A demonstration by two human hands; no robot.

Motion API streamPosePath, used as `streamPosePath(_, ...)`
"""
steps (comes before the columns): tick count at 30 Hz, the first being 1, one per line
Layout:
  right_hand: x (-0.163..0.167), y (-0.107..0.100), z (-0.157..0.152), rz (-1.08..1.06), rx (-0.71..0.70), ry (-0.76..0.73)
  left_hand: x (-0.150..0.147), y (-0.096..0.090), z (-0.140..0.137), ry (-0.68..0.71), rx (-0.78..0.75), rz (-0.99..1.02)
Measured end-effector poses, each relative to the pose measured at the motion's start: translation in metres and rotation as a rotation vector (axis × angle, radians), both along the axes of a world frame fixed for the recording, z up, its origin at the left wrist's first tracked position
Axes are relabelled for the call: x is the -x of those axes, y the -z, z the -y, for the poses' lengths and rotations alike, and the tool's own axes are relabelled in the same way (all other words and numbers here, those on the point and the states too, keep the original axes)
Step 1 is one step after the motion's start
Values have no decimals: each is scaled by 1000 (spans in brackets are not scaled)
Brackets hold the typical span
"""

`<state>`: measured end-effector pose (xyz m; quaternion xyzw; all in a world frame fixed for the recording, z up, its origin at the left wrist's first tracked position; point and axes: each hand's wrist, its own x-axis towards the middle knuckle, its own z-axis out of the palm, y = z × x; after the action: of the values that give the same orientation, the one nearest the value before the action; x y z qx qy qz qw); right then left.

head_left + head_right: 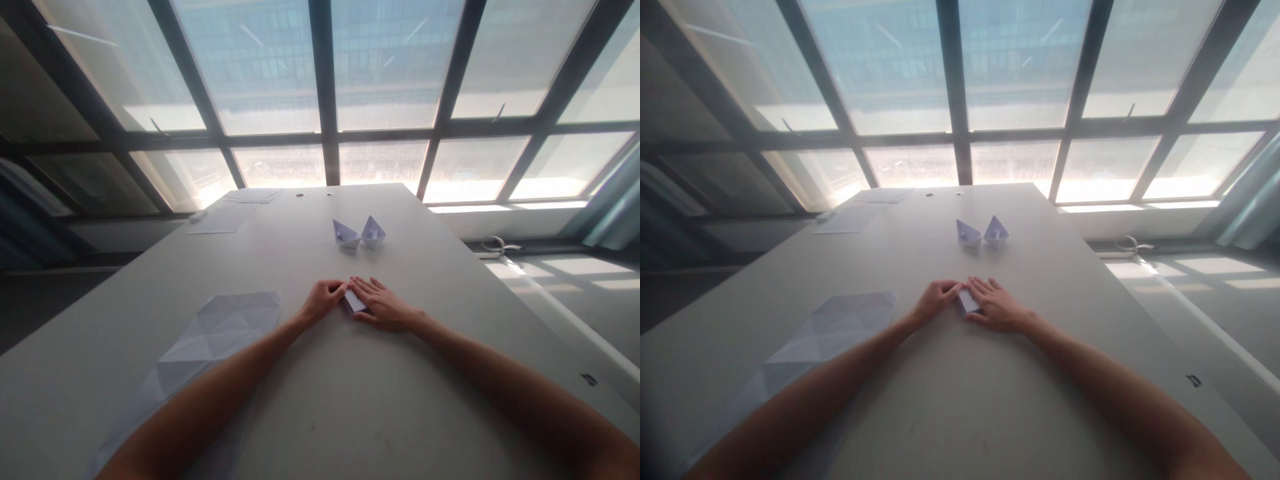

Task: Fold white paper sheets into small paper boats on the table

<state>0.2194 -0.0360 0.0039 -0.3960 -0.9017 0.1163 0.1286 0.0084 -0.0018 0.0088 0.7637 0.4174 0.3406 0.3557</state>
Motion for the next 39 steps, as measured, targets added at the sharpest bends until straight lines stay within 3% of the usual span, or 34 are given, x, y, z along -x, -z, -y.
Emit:
streamPosePath(7, 1, 5, -1, 25, 4, 65, 1, 3, 0, 46, -5, 20)
streamPosePath(13, 1, 14, -5, -94, -5, 120, 2, 9, -4, 33, -12, 22)
streamPosePath(19, -3, 23, -15, -500, 30, 256, 4, 4, -4, 16, 149, 148)
streamPosePath(24, -3, 21, -18, -862, 232, 271, 3, -7, 2, 104, 265, 203)
streamPosePath(27, 1, 16, -14, -972, 347, 237, 1, -10, 7, 185, 308, 181)
streamPosePath(31, 5, 9, -7, -991, 459, 213, 0, -9, 10, 226, 331, 120)
streamPosePath(39, 5, 5, -7, -852, 427, 243, -1, -6, 10, 229, 254, 13)
